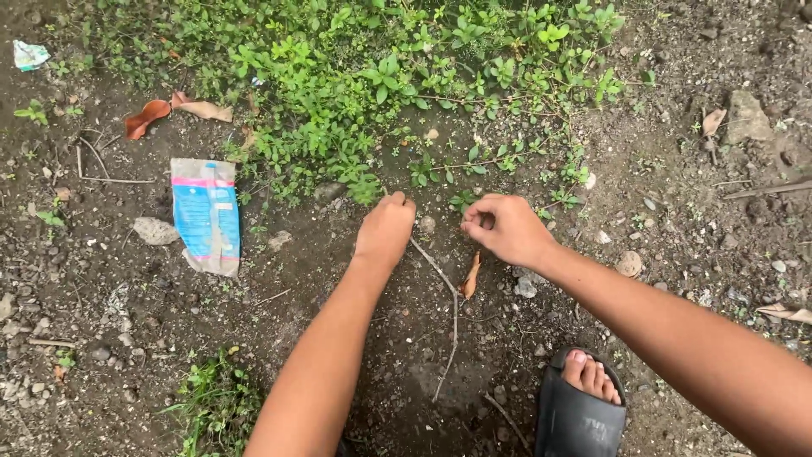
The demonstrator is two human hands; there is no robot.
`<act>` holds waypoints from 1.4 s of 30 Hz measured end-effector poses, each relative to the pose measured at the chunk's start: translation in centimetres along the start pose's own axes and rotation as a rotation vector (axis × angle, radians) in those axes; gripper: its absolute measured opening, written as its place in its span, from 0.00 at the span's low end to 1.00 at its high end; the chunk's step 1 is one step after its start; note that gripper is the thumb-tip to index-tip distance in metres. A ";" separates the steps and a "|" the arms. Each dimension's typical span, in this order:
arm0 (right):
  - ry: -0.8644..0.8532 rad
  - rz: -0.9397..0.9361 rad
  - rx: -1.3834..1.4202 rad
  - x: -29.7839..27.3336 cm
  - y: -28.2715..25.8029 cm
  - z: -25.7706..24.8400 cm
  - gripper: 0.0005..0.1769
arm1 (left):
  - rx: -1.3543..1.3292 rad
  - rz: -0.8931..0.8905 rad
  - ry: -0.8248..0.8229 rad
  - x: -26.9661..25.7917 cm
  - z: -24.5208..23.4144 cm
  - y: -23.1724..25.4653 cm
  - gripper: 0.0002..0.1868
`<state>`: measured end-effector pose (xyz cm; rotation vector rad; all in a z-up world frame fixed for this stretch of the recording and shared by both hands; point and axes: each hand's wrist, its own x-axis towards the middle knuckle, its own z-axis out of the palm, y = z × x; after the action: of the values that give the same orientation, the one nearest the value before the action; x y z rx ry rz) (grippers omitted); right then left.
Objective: Manually pulling small weeds and clearing debris from the soil surface.
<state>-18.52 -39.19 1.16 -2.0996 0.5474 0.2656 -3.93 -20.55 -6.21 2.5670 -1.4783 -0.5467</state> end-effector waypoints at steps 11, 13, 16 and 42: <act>0.045 0.060 -0.018 -1.0 2.5 -1.2 0.10 | -0.192 -0.101 0.028 -1.4 -3.4 1.5 0.07; 0.083 0.040 -0.021 -1.1 2.6 -1.5 0.10 | -0.134 -0.089 -0.050 -1.1 -3.0 1.4 0.10; 0.062 0.107 -0.009 -1.6 2.6 -2.0 0.10 | -0.229 -0.036 0.075 -1.1 -1.8 1.4 0.13; 0.150 0.279 -0.170 -2.9 4.7 -3.9 0.10 | -0.257 0.024 0.074 -3.3 -0.9 4.3 0.08</act>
<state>-23.42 -43.86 1.05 -2.2168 0.9388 0.3235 -8.60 -20.00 -3.33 2.3434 -1.3187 -0.5887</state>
